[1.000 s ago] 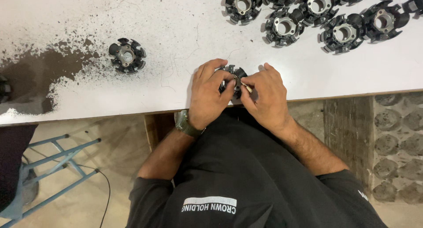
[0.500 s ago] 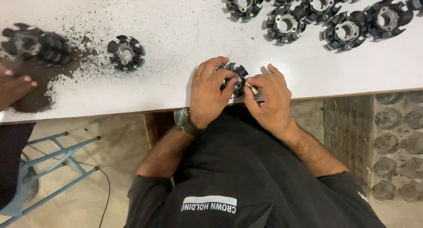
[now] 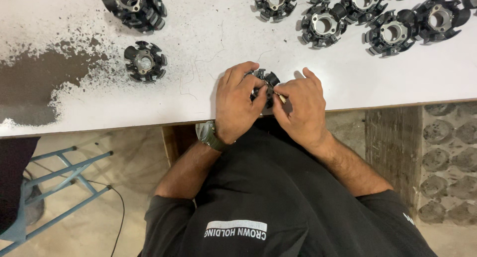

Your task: The person sits at a white workbench and works on black wheel hubs one at a time, picking each hub from a pile, holding it and using a small stick-like tool on its center, then setting the finished hub aside with the growing group of completed hubs.

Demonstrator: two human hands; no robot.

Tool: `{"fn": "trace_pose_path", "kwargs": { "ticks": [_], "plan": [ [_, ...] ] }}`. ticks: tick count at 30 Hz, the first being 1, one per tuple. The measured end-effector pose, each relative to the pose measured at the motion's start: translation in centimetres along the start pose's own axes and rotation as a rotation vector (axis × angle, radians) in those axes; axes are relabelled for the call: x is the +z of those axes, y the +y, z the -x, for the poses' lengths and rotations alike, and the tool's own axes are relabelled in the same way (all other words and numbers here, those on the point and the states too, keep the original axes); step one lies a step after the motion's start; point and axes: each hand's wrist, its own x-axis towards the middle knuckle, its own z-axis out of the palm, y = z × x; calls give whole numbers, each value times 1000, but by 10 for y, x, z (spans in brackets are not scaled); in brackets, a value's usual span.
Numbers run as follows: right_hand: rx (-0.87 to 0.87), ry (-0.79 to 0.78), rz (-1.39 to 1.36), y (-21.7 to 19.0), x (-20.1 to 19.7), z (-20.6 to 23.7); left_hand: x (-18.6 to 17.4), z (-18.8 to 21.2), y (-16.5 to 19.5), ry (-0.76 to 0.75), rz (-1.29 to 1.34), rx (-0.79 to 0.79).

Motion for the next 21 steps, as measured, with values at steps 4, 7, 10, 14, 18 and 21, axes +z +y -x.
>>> {"fn": "trace_pose_path", "kwargs": {
  "ticks": [4,7,10,14,18,21],
  "plan": [
    [15,-11,-53,1,-3,1,3,-1,-2,10,10,-4],
    [-1,-2,-62,1,-5,2,8,0,-2,30,53,-13],
    [-26,-9,-42,0,-5,0,11,0,-4,60,74,6],
    [-43,-25,-18,0,-5,-4,12,1,-4,88,80,21],
    [-50,-32,20,-3,-5,-6,13,3,-6,90,72,20],
    [-72,-26,61,-6,-5,-8,15,4,-6,85,65,23]
  ]
}}
